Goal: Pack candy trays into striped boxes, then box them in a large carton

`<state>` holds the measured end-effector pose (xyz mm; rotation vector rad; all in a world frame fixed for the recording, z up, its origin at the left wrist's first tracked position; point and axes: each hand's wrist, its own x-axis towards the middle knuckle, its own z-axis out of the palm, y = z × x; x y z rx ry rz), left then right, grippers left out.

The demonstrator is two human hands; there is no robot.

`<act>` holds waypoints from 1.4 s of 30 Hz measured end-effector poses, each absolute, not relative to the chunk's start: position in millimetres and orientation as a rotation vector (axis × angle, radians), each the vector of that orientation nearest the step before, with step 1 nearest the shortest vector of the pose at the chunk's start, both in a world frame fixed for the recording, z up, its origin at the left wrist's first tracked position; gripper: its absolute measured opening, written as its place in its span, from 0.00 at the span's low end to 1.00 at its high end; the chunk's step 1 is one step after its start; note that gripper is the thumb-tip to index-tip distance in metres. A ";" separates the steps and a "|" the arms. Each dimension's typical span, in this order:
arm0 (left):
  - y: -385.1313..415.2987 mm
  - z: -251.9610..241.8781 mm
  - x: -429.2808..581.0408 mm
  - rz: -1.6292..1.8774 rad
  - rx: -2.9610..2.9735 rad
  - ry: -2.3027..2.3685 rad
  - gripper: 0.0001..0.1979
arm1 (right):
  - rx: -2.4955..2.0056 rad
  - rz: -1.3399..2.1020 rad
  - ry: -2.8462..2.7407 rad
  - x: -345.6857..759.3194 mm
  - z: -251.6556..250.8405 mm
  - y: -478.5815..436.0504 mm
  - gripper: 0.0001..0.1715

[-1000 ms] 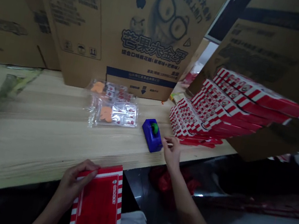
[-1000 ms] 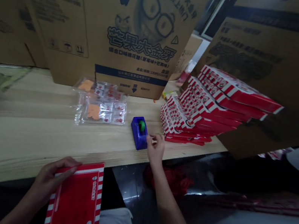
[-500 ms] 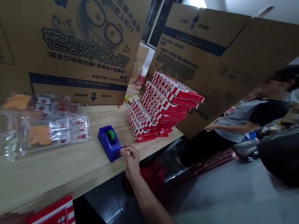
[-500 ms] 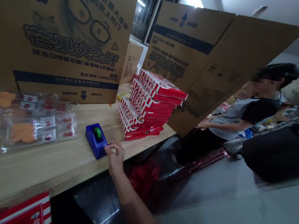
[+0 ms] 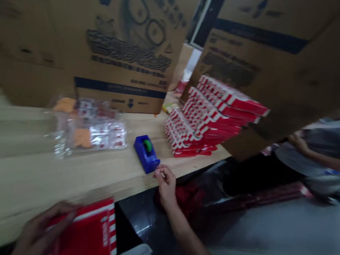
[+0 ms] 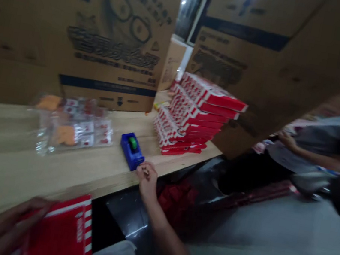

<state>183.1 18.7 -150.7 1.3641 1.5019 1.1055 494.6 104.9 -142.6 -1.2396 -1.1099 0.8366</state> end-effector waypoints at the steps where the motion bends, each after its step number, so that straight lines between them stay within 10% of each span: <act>1: 17.9 -141.5 190.0 1.080 1.343 1.461 0.17 | -1.190 0.942 -1.309 488.8 -129.5 104.6 0.15; 8: 25.4 -113.7 212.9 1.092 1.335 1.301 0.10 | -0.361 1.523 -2.610 404.9 -52.9 138.4 0.11; 19: 20.7 -116.1 210.6 1.147 1.335 1.267 0.08 | -0.694 0.926 -2.884 374.8 -64.5 125.4 0.12; 26: 12.7 -100.1 213.0 1.157 1.458 1.199 0.06 | -0.731 2.523 -2.068 382.9 -107.7 144.7 0.26; 30: 6.8 -92.4 215.7 1.170 1.500 1.154 0.07 | -0.698 2.869 -1.504 386.4 -135.5 135.6 0.28; 42: -24.0 -15.2 125.2 0.838 1.678 1.645 0.10 | -0.786 2.335 -1.599 360.2 -90.9 171.8 0.22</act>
